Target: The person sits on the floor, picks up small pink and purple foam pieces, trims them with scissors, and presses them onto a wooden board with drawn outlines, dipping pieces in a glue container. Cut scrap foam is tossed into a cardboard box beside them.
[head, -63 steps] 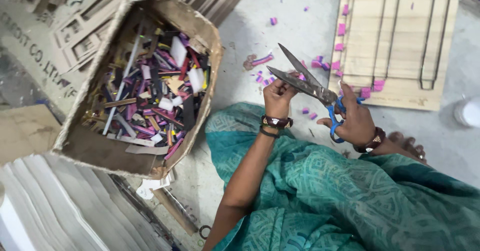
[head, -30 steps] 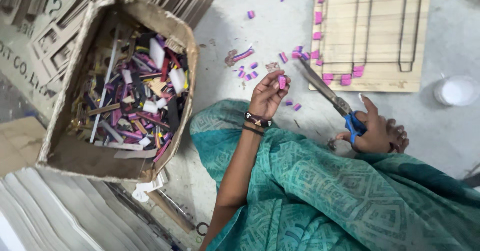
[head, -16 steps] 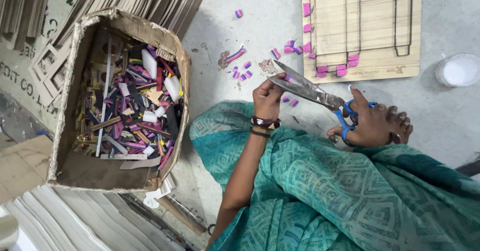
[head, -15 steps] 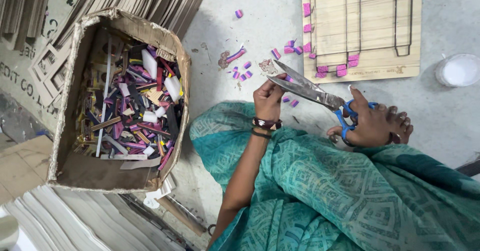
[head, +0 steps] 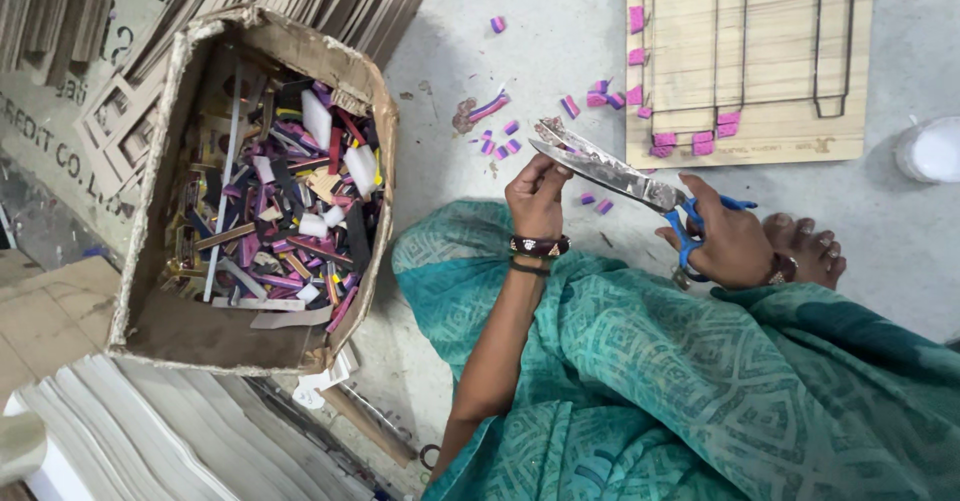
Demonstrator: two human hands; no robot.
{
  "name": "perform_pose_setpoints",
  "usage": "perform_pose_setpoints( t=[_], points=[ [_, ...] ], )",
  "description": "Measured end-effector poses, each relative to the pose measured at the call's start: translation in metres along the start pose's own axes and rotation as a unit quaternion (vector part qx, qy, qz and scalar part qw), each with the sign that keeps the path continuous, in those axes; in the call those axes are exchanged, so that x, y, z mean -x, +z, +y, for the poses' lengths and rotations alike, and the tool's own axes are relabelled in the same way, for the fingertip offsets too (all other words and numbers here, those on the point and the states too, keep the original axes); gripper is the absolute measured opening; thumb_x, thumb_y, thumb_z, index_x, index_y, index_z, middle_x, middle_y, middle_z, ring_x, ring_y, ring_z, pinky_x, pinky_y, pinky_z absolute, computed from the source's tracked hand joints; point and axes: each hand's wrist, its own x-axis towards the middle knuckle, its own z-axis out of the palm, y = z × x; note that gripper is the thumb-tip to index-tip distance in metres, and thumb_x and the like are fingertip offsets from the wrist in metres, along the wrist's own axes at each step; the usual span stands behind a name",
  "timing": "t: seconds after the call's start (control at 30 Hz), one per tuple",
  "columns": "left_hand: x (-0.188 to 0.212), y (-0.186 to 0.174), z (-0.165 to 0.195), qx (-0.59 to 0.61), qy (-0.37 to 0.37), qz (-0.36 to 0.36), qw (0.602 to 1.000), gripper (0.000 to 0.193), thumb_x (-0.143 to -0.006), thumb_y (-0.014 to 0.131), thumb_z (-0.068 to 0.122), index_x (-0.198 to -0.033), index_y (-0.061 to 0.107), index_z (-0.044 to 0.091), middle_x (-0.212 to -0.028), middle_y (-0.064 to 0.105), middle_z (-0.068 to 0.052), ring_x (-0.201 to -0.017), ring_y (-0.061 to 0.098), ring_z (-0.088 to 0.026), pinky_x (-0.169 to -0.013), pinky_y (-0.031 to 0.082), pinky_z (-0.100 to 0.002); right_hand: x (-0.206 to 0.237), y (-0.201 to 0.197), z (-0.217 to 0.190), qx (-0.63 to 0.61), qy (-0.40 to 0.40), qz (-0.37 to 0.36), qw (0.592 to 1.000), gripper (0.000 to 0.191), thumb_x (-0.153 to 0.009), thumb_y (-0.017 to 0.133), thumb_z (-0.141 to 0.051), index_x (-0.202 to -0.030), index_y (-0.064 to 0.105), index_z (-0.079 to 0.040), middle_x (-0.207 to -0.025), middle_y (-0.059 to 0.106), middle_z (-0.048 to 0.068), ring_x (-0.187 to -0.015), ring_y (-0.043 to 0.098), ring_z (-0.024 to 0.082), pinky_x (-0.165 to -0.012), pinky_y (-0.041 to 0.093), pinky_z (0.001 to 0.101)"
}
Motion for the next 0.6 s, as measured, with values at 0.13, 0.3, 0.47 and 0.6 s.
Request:
perform_pose_setpoints(
  t=[0.13, 0.3, 0.47, 0.6],
  points=[
    [-0.003, -0.002, 0.0, -0.011, 0.011, 0.009, 1.0, 0.017, -0.093, 0.063, -0.012, -0.108, 0.07, -0.008, -0.096, 0.07, -0.006, -0.086, 0.064, -0.013, -0.082, 0.052, -0.027, -0.004, -0.003, -0.007, 0.006, -0.01, 0.002, 1.0, 0.085, -0.083, 0.081, -0.04, -0.151, 0.042, -0.008, -0.081, 0.07, 0.013, -0.068, 0.071, 0.032, -0.061, 0.056, 0.0428],
    [-0.001, -0.007, -0.003, -0.027, 0.03, -0.009, 0.999, 0.02, -0.095, 0.061, -0.012, -0.113, 0.07, -0.01, -0.099, 0.073, -0.01, -0.088, 0.065, -0.013, -0.083, 0.052, -0.026, -0.005, -0.011, -0.015, -0.002, -0.017, -0.021, 1.0, 0.117, -0.067, 0.085, -0.052, -0.155, 0.03, 0.002, -0.082, 0.07, 0.012, -0.068, 0.07, 0.035, -0.059, 0.055, 0.0445],
    [0.01, -0.008, -0.01, -0.057, -0.011, 0.009, 0.998, 0.031, -0.091, 0.062, -0.013, -0.121, 0.069, -0.007, -0.104, 0.073, -0.006, -0.093, 0.068, -0.011, -0.093, 0.057, -0.029, -0.008, -0.012, -0.021, 0.014, -0.026, -0.027, 0.999, 0.129, -0.059, 0.085, -0.061, -0.154, 0.027, 0.003, -0.081, 0.068, 0.011, -0.069, 0.07, 0.035, -0.059, 0.055, 0.0444],
    [0.011, -0.017, -0.017, -0.074, 0.006, -0.011, 0.997, 0.03, -0.094, 0.064, -0.016, -0.122, 0.07, -0.009, -0.108, 0.073, -0.008, -0.095, 0.067, -0.012, -0.093, 0.055, -0.029, -0.009, -0.006, -0.019, 0.011, 0.012, -0.053, 0.998, 0.118, -0.066, 0.084, -0.054, -0.156, 0.029, 0.0, -0.079, 0.068, 0.012, -0.068, 0.07, 0.035, -0.058, 0.055, 0.0451]
  ],
)
